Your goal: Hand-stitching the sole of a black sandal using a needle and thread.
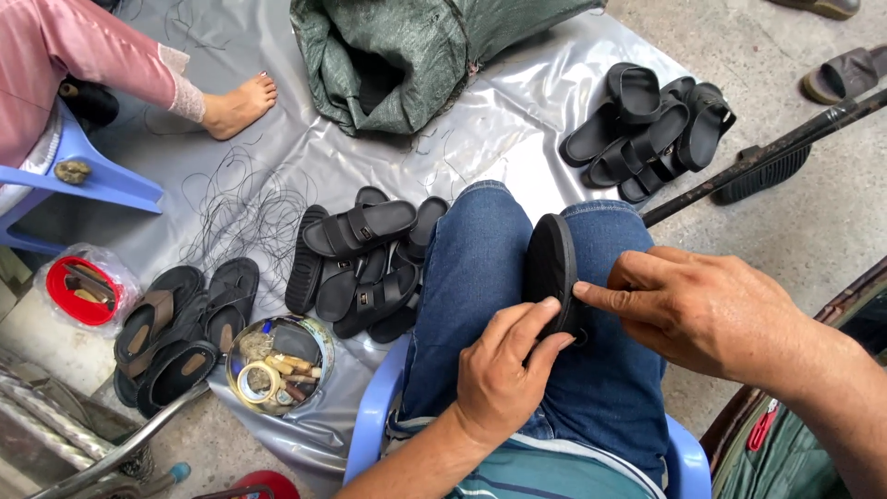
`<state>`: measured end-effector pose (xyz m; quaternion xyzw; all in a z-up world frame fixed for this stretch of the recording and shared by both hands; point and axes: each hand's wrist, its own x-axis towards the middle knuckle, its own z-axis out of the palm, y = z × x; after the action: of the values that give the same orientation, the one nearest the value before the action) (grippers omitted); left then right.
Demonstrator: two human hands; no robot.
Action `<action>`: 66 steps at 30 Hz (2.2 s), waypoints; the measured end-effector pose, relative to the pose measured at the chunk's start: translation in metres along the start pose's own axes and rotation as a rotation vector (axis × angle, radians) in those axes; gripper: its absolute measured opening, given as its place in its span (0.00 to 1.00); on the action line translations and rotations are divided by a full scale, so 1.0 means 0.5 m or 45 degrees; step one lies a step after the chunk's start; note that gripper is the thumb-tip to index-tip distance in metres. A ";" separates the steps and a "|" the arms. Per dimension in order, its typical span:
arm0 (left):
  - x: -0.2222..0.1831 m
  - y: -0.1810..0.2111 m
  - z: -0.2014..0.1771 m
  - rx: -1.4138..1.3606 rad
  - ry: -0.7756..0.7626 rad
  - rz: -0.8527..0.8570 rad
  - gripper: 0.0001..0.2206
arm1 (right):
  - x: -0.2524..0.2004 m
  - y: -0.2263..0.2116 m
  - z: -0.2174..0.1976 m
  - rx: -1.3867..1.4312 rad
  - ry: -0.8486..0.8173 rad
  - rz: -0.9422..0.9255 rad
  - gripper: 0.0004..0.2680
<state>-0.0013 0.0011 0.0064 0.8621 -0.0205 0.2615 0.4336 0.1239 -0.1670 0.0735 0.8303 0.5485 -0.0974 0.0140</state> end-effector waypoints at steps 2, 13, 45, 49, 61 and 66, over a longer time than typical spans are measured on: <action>-0.009 -0.006 0.006 -0.017 0.029 -0.008 0.16 | -0.001 0.001 -0.002 -0.058 -0.061 0.009 0.18; -0.029 -0.032 0.012 -0.155 0.101 0.044 0.24 | 0.034 0.012 -0.003 0.319 0.292 -0.220 0.13; 0.136 0.026 -0.106 -0.144 -0.982 -0.421 0.23 | 0.000 -0.044 0.004 0.120 0.283 0.112 0.12; 0.119 0.006 -0.090 -0.165 -0.849 -0.479 0.13 | 0.000 -0.041 0.002 -0.048 0.045 0.191 0.16; 0.034 -0.006 -0.016 -0.459 -0.123 -0.702 0.11 | 0.032 -0.065 0.005 -0.145 0.303 0.101 0.07; 0.047 -0.016 -0.027 -0.461 -0.156 -0.798 0.13 | 0.028 -0.066 0.007 -0.046 0.327 0.189 0.06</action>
<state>0.0152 0.0206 0.0181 0.7498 0.1729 0.0560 0.6362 0.0986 -0.1419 0.0705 0.8739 0.4844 0.0207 -0.0341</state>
